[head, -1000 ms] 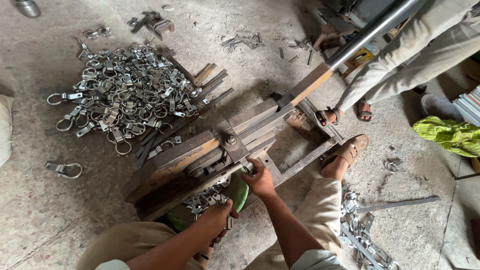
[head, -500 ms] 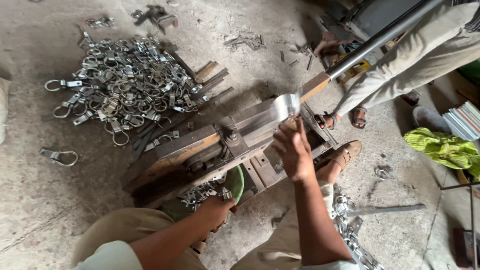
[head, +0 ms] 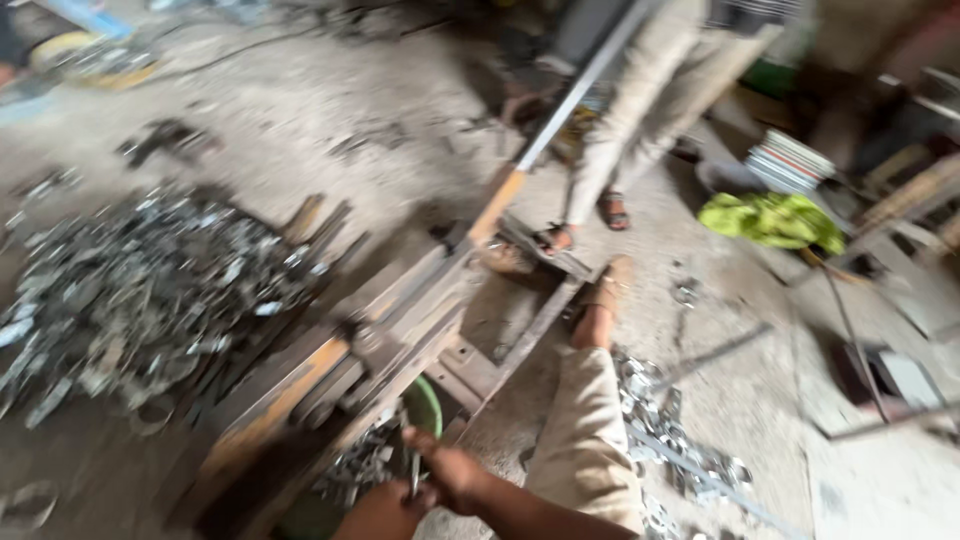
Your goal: The person operates a manual lever press machine to shape metal hardware components. They pick up metal pieces from a pile on the floor, place them into the machine's die, and pull a long lever to activate the press. The finished components are collected in a green bucket placed beneath the machine.
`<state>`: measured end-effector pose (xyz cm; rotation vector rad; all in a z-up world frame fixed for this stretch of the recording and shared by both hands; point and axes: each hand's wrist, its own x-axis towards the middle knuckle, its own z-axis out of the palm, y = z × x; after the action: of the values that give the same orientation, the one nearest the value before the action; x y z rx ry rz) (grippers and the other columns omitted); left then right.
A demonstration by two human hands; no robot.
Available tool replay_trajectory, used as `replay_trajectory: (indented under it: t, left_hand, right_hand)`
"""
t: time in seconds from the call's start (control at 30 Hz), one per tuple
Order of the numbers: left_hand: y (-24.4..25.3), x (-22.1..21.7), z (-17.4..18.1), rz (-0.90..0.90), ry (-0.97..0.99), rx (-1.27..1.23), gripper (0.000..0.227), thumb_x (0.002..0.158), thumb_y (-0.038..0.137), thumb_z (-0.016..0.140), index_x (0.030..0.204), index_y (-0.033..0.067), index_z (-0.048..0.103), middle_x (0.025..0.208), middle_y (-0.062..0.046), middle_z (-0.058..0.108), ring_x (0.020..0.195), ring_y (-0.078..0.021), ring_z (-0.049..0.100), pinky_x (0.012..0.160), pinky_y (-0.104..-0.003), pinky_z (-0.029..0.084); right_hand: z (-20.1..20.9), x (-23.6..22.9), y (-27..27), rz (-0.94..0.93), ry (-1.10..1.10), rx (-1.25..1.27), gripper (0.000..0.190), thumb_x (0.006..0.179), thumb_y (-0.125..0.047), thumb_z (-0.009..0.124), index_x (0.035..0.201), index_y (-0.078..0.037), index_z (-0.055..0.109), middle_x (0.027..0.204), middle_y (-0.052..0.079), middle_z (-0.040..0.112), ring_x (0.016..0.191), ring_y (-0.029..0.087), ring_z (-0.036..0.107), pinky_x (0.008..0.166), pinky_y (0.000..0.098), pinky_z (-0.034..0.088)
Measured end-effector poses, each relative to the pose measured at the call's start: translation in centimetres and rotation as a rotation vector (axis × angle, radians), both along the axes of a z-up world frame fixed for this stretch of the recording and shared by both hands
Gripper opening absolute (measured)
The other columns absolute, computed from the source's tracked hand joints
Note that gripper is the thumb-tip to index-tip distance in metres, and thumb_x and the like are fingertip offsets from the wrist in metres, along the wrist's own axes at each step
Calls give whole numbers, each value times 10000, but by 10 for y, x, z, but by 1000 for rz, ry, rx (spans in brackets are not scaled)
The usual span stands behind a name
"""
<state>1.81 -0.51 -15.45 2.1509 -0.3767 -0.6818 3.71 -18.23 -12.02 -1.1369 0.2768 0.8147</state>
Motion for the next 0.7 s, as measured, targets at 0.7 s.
replay_trajectory:
  t: [0.7]
  left_hand:
    - [28,-7,10,100,-1224,-207,327,927,112,668,1235,211,719,998,-73,706,850,-215,692,725,-295,555]
  right_hand:
    - [28,103,-61,33,-809,-1350,711,691,-422,881,1290,-142,620,1116,187,727,1012,368,705,839,478,573]
